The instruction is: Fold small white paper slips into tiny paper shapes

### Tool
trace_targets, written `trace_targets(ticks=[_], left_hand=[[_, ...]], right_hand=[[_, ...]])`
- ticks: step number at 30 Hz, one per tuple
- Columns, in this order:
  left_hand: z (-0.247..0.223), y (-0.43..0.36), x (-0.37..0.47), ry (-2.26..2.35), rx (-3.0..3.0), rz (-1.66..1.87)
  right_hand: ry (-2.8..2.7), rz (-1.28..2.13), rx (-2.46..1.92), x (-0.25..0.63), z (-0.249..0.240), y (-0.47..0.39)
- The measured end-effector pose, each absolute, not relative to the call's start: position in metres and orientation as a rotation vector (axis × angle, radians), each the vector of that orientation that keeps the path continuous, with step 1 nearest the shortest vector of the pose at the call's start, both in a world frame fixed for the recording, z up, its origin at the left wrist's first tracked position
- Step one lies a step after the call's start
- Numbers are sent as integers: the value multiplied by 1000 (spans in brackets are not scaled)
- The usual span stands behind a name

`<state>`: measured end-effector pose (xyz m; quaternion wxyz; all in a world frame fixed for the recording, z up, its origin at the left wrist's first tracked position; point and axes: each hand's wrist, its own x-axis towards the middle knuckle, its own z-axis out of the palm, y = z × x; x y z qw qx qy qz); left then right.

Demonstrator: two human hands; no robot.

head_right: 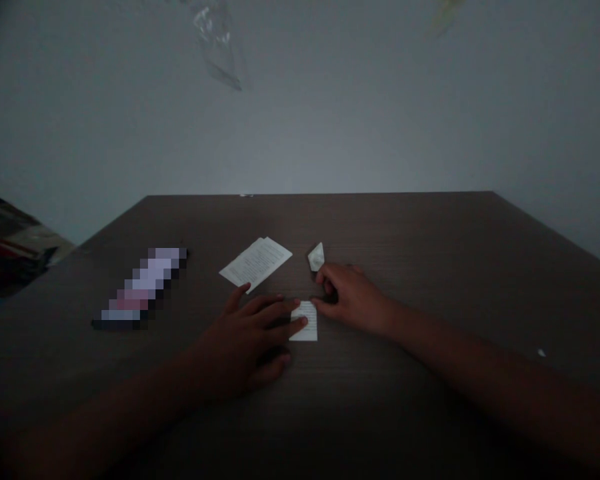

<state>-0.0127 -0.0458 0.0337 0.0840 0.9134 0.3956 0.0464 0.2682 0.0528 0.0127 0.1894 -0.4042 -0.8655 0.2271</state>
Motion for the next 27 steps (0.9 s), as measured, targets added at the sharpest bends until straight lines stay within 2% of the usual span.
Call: trace_targets(ticks=[6, 18, 27], left_hand=[[34, -47, -13, 1181, 2728, 110], [30, -48, -15, 1188, 2743, 156], [36, -47, -14, 1198, 2719, 111]], right_hand=[[-2530, 613, -1020, 276, 18, 35], [-2389, 608, -1235, 264, 16, 53], [-2532, 595, -1177, 266, 29, 25]])
